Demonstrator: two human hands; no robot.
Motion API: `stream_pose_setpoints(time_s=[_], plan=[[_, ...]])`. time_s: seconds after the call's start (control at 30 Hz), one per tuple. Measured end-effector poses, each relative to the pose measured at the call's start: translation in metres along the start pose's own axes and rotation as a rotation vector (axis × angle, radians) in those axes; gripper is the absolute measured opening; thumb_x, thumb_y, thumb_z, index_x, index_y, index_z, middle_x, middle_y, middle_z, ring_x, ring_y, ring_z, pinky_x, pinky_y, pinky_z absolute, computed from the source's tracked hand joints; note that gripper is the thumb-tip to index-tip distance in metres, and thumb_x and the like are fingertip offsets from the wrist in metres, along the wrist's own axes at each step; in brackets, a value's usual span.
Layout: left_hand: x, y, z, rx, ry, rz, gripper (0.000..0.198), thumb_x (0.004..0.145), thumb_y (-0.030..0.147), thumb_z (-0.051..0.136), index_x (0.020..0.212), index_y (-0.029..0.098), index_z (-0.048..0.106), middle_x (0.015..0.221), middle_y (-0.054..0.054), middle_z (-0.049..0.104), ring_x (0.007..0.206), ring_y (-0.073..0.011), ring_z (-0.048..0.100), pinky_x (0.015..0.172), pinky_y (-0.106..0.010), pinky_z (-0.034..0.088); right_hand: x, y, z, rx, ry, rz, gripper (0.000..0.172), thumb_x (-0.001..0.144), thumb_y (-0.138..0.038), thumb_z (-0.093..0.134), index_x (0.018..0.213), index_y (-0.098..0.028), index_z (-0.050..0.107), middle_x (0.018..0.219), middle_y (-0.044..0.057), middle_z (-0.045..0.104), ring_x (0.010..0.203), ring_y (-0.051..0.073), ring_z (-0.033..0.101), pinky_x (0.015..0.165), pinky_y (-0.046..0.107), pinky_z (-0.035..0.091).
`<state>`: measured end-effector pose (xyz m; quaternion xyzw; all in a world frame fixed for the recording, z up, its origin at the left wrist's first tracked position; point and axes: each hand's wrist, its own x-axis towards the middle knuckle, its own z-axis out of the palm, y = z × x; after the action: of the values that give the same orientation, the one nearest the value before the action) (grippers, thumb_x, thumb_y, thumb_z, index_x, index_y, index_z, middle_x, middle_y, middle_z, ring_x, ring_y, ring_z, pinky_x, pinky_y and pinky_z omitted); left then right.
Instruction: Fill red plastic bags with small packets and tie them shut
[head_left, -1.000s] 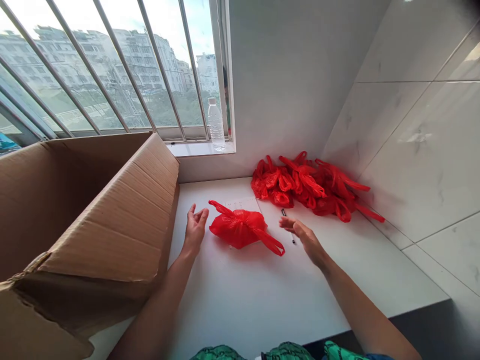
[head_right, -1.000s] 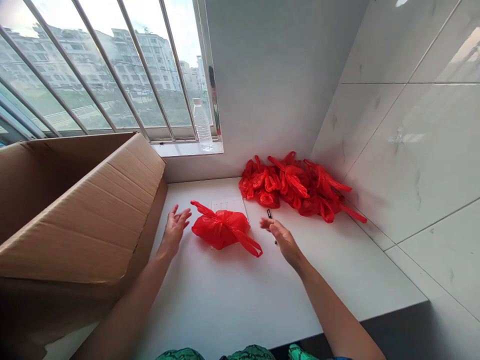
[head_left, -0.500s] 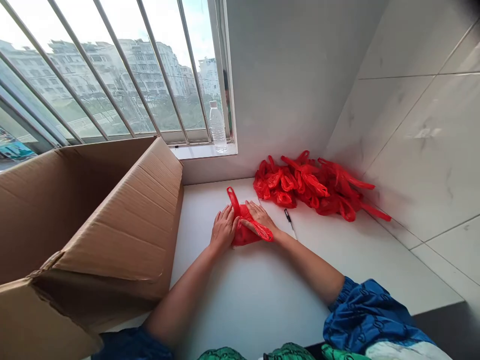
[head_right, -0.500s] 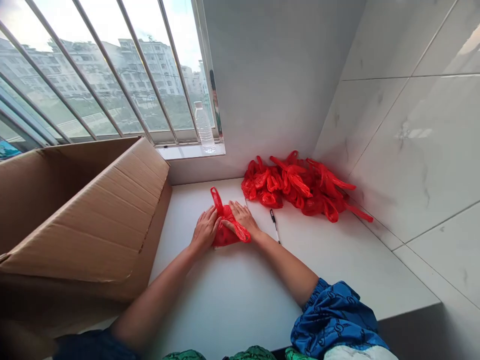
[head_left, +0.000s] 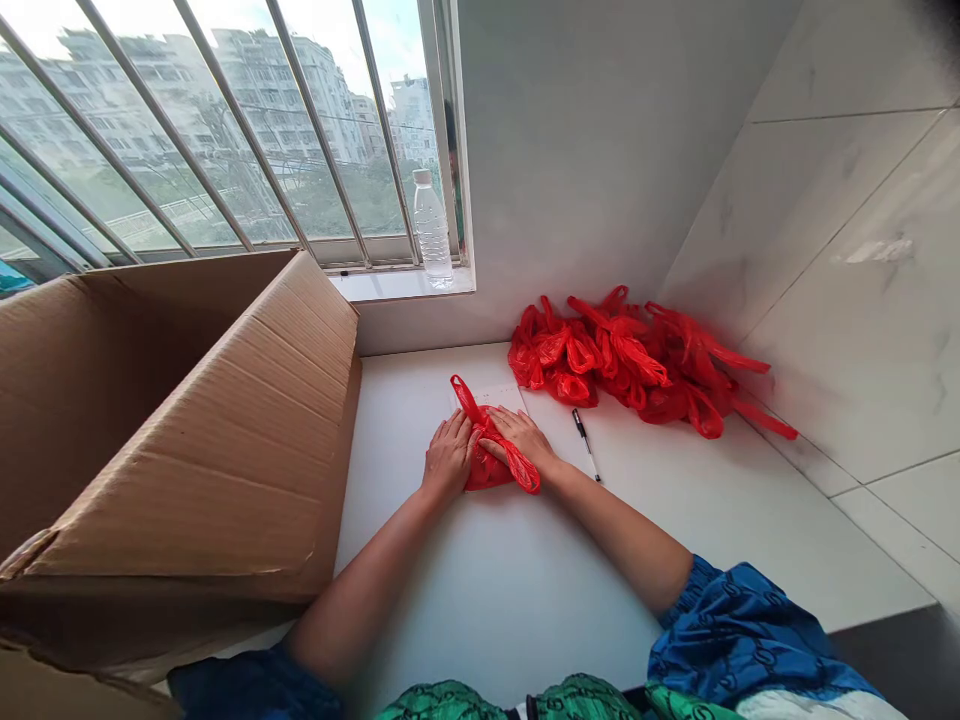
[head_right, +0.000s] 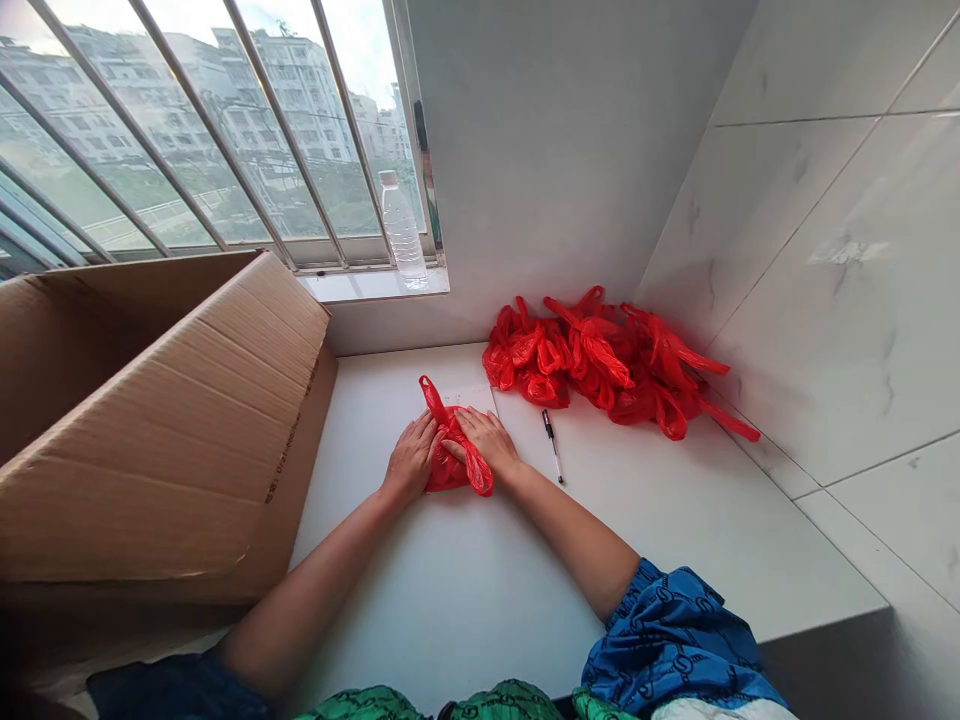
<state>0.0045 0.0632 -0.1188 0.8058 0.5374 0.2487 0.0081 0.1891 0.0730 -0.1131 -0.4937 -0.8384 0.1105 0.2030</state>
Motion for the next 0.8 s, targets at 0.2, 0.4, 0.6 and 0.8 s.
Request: stream_pose_setpoints(time_s=[0.2,0.4,0.6,0.8], plan=[[0.002,0.0,-0.001,-0.125,0.051,0.014,0.04,0.105,0.036,0.03,0.124,0.019,0.061,0.141,-0.009,0.058,0.138,-0.0246,0.045,0.116,-0.046,0.036,0.0,0.003,0.005,0.066,0.025,-0.004,0.062,0.099,-0.054,0.044,0.148,-0.016,0.045,0.152,0.013,0.047,0.145,0.027,0.036,0.121,0.052,0.021],[-0.005,0.005,-0.022,-0.286,0.202,-0.005,0.028,0.099,0.042,0.047,0.098,0.021,0.066,0.115,-0.007,0.068,0.111,-0.0237,0.06,0.101,-0.041,0.045,-0.016,0.004,-0.025,0.41,0.158,-0.067,0.084,0.077,-0.059,0.073,0.146,-0.02,0.046,0.142,0.014,0.057,0.131,0.03,0.052,0.113,0.051,0.036],[-0.018,0.052,-0.079,-0.627,0.172,-0.161,0.037,0.098,0.049,0.044,0.094,0.019,0.065,0.09,-0.004,0.069,0.077,-0.0181,0.062,0.07,-0.03,0.05,-0.044,-0.027,-0.087,0.865,0.103,0.049,0.029,0.088,-0.05,0.065,0.088,-0.021,0.072,0.087,0.004,0.071,0.083,0.02,0.066,0.072,0.033,0.053],[-0.036,0.114,-0.171,-0.439,-0.265,-0.044,0.04,0.089,0.052,0.058,0.068,0.019,0.059,0.062,0.002,0.056,0.057,-0.0129,0.05,0.056,-0.025,0.039,-0.073,-0.058,-0.129,0.933,0.109,-0.061,0.027,0.088,-0.047,0.067,0.082,-0.022,0.074,0.085,0.003,0.071,0.082,0.02,0.067,0.075,0.032,0.054]])
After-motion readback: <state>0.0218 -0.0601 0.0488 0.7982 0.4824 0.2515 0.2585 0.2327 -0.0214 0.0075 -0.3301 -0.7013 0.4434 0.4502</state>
